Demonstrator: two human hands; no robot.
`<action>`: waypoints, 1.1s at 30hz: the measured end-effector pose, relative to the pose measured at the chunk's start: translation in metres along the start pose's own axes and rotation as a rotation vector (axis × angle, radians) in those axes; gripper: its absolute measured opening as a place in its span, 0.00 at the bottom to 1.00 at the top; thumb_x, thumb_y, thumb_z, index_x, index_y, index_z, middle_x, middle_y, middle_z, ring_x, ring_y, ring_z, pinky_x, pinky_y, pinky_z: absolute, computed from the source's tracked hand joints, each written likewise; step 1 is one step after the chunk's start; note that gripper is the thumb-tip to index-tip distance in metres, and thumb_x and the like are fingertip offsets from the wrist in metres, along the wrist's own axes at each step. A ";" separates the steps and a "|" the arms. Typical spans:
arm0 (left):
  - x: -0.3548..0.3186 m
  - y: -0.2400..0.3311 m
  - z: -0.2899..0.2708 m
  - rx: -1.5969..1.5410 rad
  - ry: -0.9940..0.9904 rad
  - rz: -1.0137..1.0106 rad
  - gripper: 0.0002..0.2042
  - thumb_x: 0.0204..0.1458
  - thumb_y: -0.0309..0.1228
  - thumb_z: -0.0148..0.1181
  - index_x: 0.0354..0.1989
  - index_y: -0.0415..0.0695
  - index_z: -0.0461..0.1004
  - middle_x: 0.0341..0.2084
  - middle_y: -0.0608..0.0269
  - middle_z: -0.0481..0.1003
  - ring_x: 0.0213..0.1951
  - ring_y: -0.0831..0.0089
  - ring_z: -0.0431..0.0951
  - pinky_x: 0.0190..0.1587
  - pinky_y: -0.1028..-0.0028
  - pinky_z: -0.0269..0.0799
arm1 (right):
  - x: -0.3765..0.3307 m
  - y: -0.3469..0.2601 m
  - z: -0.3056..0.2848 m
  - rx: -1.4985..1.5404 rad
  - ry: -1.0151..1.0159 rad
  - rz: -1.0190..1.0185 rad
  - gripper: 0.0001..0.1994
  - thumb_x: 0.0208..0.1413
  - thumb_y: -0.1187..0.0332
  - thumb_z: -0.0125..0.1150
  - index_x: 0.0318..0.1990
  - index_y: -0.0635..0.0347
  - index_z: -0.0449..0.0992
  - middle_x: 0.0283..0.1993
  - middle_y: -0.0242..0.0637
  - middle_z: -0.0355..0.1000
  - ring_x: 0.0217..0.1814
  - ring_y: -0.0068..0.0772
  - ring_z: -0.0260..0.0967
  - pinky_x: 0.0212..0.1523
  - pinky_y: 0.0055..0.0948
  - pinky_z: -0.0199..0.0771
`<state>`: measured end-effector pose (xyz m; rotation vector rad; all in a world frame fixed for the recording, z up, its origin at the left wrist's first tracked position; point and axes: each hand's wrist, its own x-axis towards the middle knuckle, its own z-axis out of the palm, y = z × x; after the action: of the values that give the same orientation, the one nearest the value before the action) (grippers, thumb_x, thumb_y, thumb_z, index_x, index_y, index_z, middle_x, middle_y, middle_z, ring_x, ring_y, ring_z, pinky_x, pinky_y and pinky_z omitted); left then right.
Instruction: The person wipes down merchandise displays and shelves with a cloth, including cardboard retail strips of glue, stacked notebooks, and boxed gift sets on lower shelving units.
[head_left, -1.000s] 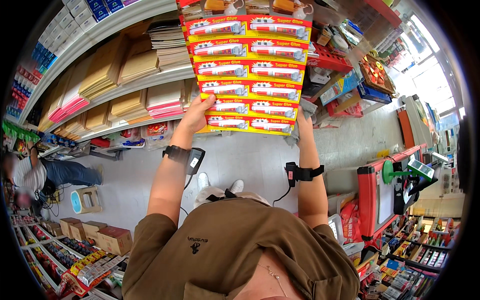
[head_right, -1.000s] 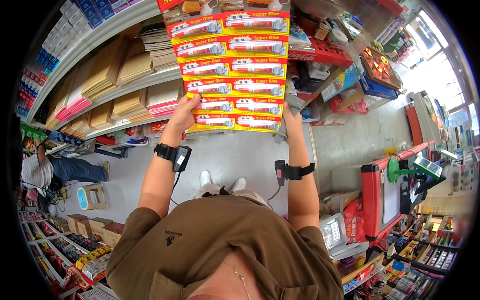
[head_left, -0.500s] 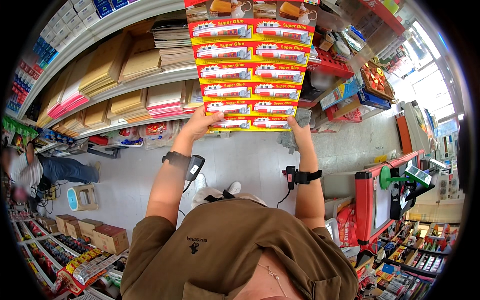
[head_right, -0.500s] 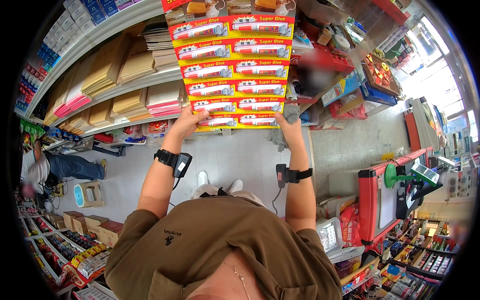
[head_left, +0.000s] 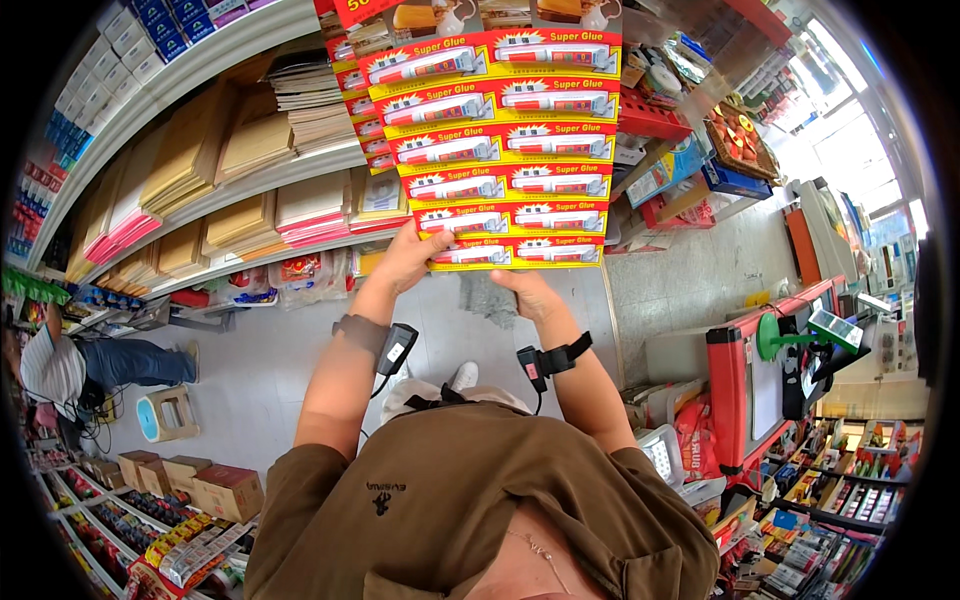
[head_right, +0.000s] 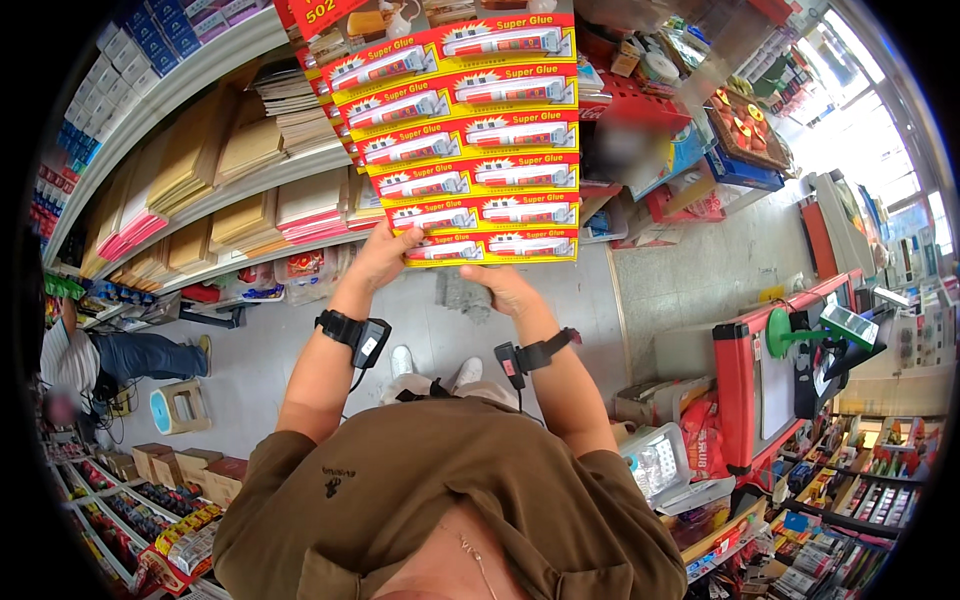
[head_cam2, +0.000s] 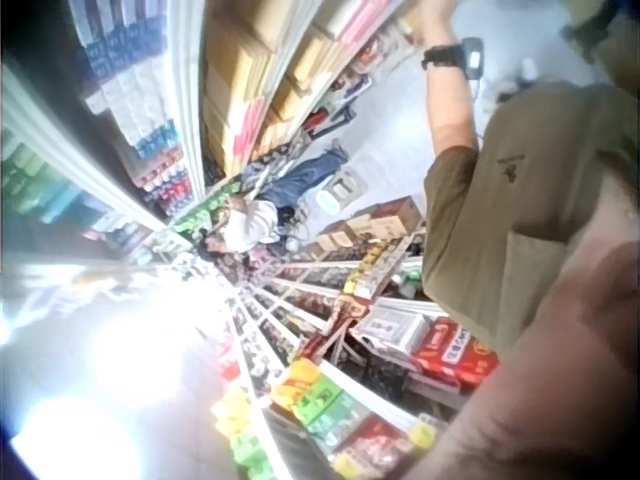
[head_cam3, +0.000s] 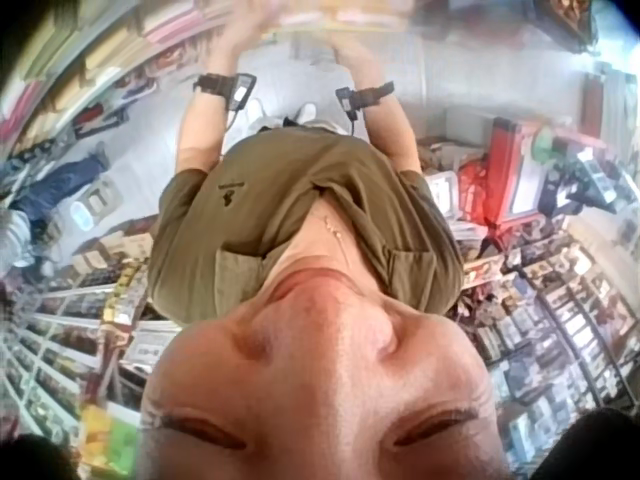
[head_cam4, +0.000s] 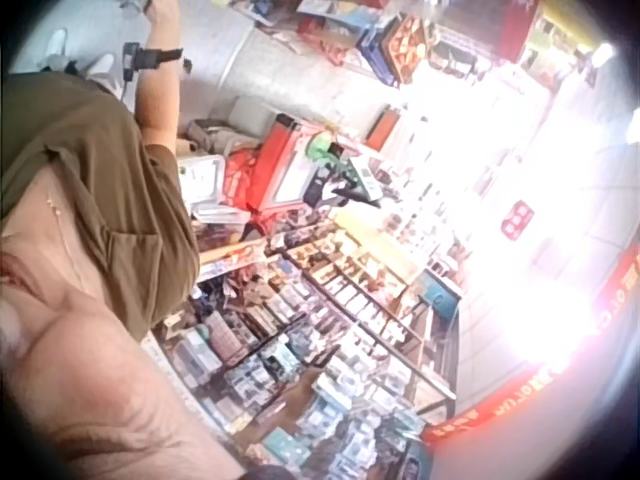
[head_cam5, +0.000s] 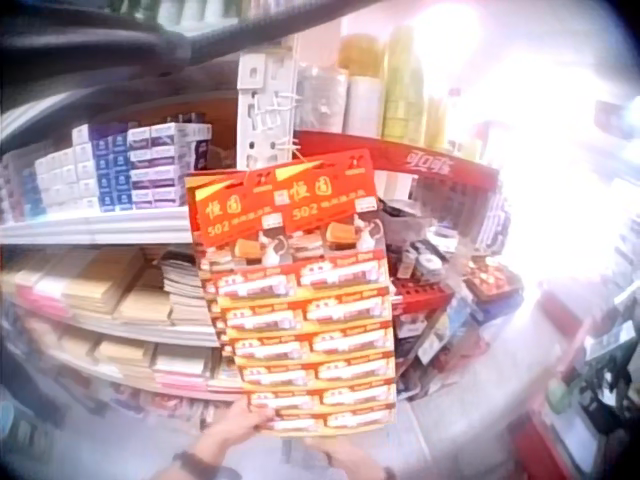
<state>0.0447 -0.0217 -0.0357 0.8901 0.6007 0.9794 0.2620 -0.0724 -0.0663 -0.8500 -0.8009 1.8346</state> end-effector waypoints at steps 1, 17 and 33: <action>0.001 -0.002 0.002 -0.005 -0.007 0.009 0.26 0.51 0.34 0.65 0.57 0.41 0.64 0.52 0.61 0.71 0.53 0.71 0.71 0.56 0.68 0.67 | 0.005 0.005 0.005 0.033 0.005 -0.014 0.35 0.45 0.63 0.73 0.59 0.63 0.63 0.58 0.38 0.66 0.60 0.32 0.61 0.60 0.34 0.61; 0.012 0.002 -0.011 0.040 -0.013 -0.004 0.27 0.51 0.34 0.66 0.57 0.37 0.64 0.53 0.58 0.70 0.53 0.71 0.70 0.57 0.69 0.67 | -0.002 -0.002 -0.024 0.117 0.189 -0.175 0.30 0.51 0.64 0.68 0.59 0.62 0.62 0.55 0.37 0.67 0.56 0.31 0.66 0.55 0.33 0.68; 0.025 0.088 -0.038 0.245 -0.102 0.078 0.22 0.52 0.31 0.64 0.54 0.39 0.65 0.48 0.61 0.74 0.47 0.75 0.75 0.50 0.72 0.72 | 0.004 0.005 0.002 -0.081 0.325 -0.081 0.30 0.49 0.66 0.69 0.59 0.64 0.63 0.55 0.38 0.68 0.56 0.33 0.65 0.54 0.34 0.67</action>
<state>-0.0122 0.0380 0.0187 1.1818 0.6110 0.9361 0.2563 -0.0705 -0.0698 -1.1168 -0.6932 1.5494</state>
